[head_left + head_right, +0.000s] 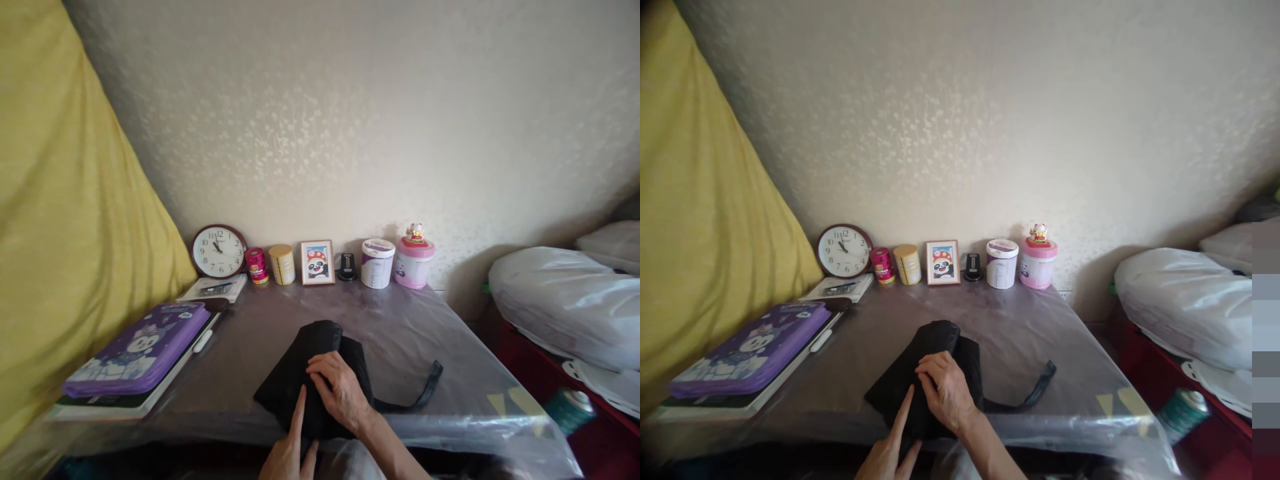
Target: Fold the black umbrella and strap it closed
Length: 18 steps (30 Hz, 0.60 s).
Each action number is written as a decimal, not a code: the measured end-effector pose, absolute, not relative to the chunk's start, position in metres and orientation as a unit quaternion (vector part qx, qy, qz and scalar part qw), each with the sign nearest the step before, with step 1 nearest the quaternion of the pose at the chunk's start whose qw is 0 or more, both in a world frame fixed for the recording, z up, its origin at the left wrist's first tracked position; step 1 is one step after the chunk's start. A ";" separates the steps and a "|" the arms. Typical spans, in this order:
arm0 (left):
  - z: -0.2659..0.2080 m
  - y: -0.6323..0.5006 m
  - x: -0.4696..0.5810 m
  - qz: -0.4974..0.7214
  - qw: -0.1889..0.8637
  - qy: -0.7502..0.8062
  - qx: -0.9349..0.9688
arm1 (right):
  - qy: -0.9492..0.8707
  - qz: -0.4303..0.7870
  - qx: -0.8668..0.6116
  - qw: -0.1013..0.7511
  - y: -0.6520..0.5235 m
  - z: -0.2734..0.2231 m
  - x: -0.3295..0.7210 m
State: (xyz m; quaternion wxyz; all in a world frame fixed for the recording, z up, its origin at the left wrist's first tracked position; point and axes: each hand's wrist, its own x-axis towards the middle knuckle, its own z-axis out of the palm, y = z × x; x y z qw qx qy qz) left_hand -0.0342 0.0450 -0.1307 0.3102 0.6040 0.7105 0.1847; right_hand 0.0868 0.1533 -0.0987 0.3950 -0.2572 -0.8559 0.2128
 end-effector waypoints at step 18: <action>-0.133 0.043 -0.034 0.253 0.349 0.710 0.557 | -0.847 0.137 -0.371 0.355 0.186 -0.110 0.078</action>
